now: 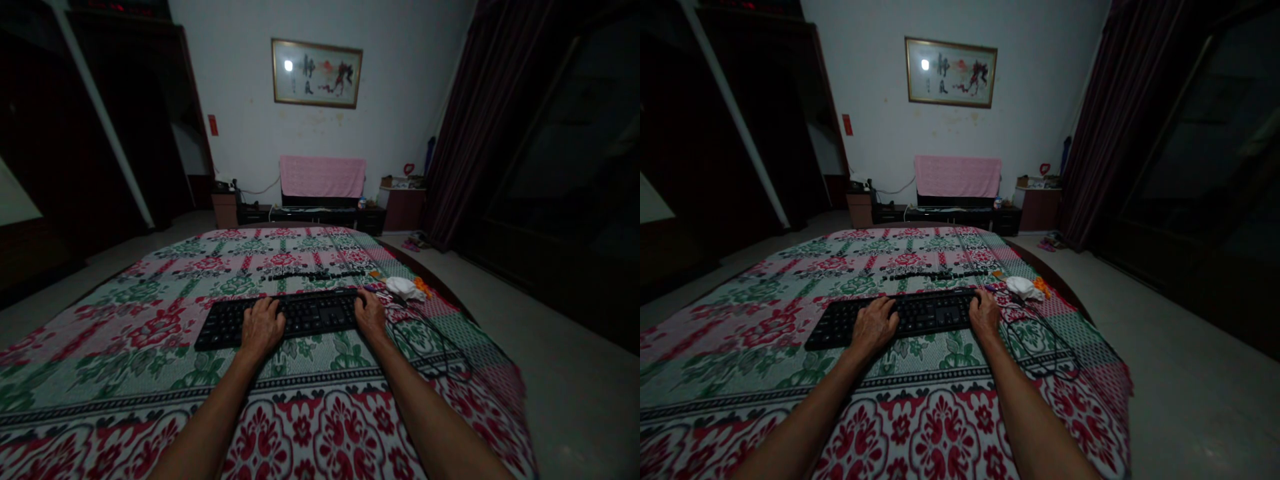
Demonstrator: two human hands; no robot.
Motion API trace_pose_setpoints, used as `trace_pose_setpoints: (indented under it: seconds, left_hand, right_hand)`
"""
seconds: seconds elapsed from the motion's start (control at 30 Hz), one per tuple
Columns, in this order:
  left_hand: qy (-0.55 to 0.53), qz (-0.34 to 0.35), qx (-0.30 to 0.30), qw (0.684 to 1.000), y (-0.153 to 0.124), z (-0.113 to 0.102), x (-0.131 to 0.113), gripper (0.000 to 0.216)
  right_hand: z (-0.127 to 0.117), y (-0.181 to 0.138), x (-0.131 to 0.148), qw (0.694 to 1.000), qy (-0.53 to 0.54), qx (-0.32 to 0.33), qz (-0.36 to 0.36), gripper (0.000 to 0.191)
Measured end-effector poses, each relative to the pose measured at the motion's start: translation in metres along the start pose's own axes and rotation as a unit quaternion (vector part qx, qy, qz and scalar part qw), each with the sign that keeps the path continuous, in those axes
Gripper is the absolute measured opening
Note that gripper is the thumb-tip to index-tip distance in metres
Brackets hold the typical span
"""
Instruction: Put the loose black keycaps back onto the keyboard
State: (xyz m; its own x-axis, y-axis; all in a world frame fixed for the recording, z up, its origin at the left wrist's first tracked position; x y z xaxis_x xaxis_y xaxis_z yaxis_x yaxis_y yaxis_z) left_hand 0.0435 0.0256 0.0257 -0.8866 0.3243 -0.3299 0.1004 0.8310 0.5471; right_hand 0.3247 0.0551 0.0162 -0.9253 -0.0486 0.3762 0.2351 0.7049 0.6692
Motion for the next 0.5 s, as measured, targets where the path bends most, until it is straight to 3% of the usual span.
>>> trace_pose_setpoints:
  seconds: [0.5]
  left_hand:
    - [-0.019, 0.008, -0.009, 1.0, -0.0017, -0.0024, 0.0047, 0.033]
  right_hand:
    - [0.0003, -0.0031, 0.0088, 1.0, -0.017, 0.005, -0.023, 0.028]
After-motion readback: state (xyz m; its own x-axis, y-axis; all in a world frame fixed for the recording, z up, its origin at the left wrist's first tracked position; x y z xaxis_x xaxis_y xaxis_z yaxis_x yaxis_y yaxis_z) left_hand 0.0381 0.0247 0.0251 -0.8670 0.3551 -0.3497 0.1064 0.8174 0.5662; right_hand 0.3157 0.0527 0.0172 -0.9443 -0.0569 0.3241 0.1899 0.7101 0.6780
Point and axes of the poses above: each hand's wrist, its own y-axis towards the middle knuckle, its own z-axis out of the palm, x = y × z, the point moved 7 cm from there along y, towards the middle knuckle, and after that the axes turned 15 degrees about -y, right-handed, at the moved point
